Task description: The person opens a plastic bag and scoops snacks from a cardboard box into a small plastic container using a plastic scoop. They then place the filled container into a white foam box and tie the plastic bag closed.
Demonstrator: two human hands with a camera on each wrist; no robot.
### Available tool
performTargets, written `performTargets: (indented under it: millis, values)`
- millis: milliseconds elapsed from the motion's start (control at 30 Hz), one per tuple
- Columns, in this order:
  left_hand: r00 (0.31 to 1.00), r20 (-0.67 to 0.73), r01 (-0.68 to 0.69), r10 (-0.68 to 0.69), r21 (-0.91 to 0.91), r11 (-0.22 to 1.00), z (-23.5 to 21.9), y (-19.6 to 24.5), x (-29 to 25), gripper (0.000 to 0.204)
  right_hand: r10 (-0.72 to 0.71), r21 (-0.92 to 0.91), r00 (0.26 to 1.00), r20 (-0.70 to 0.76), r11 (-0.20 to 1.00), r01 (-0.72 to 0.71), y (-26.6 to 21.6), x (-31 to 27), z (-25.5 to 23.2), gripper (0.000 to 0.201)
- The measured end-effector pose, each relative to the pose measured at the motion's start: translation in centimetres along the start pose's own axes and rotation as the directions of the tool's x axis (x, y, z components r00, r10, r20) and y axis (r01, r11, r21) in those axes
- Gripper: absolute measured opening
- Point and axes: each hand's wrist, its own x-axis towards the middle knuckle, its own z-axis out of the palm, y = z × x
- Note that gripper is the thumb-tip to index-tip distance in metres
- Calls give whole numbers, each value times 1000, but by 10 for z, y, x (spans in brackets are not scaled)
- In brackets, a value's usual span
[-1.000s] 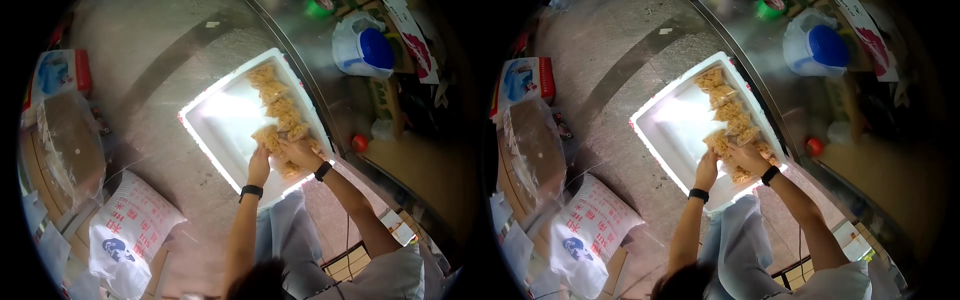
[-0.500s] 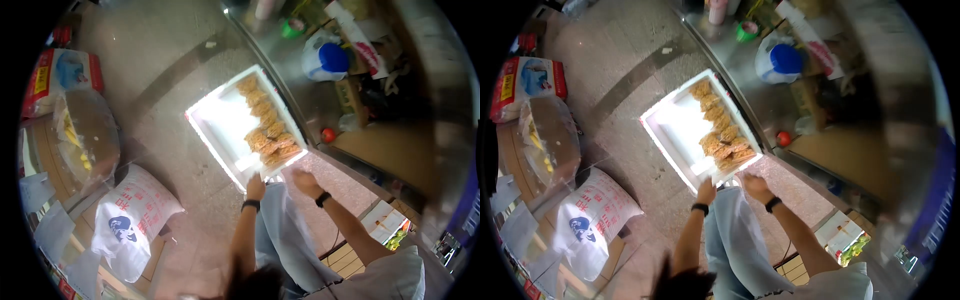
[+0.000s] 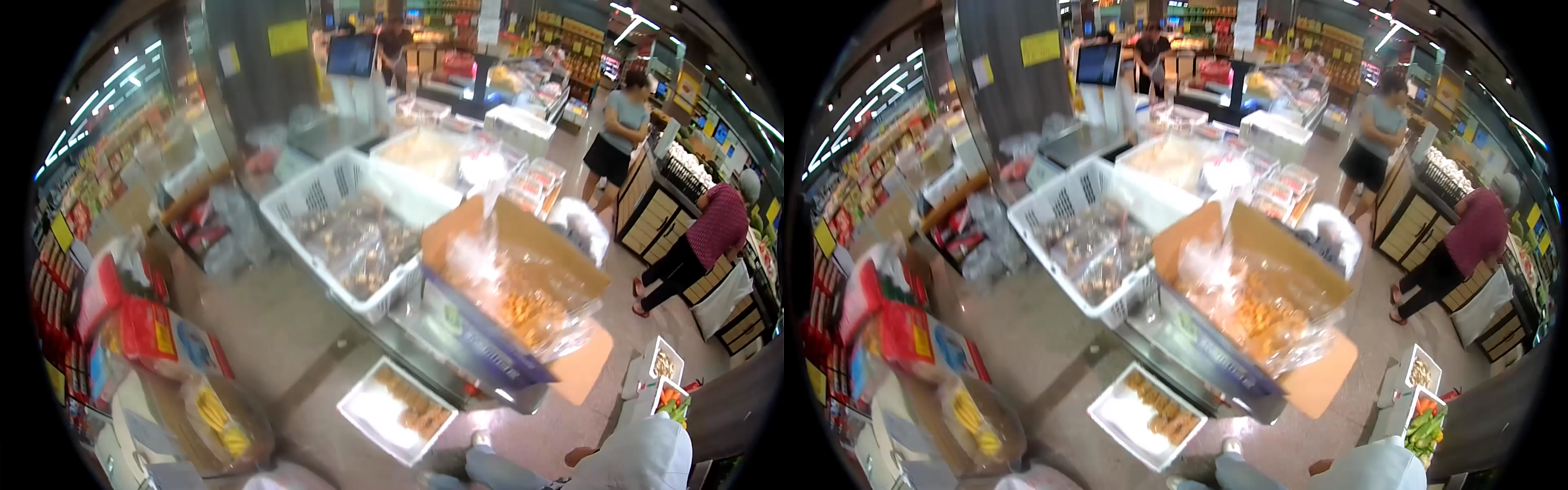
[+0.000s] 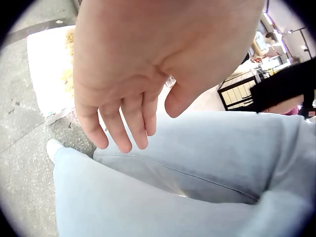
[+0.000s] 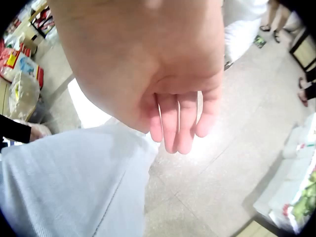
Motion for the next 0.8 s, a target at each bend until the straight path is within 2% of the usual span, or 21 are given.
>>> performTargets:
  millis: [133,233,333,400,433,467,500,567,600,667,733,800]
  values:
    - [1000,10,6,-6,-15,1000,-46,62,-13,26,7,235,991,-130,972,24,27,-15,-38,31]
    - [999,36,13,-12,-24,1000,-44,119,-29,27,-44,359,976,-211,926,120,65,-27,-50,34]
    - [996,86,4,0,-44,999,-6,176,-38,27,-85,356,952,-294,915,191,116,-30,-59,37]
    - [990,141,-16,26,-73,997,36,223,-39,27,-56,298,931,-360,939,171,143,-43,-68,36]
    - [983,170,-60,75,-88,994,58,253,-37,28,-52,262,909,-414,949,174,153,-39,-93,35]
    - [967,219,-112,133,-107,988,86,278,-37,28,-132,184,893,-430,956,230,173,-37,-102,32]
    - [944,266,-164,195,-135,977,110,303,-35,28,-105,191,851,-514,954,233,168,-72,-123,29]
    - [891,285,-307,354,-197,931,147,362,-28,28,-235,143,722,-650,896,421,198,-78,-144,27]
    - [856,273,-389,440,-220,894,157,399,-26,28,-216,164,669,-711,874,456,198,-105,-161,24]
    - [835,149,-498,530,-209,842,138,491,-49,29,-155,281,666,-730,820,499,205,-127,-185,24]
    - [835,97,-504,542,-261,823,100,572,-77,28,-127,343,654,-746,769,540,210,-141,-212,22]
    - [828,26,-530,561,-291,796,89,609,-76,27,-154,304,597,-787,746,593,208,-160,-249,21]
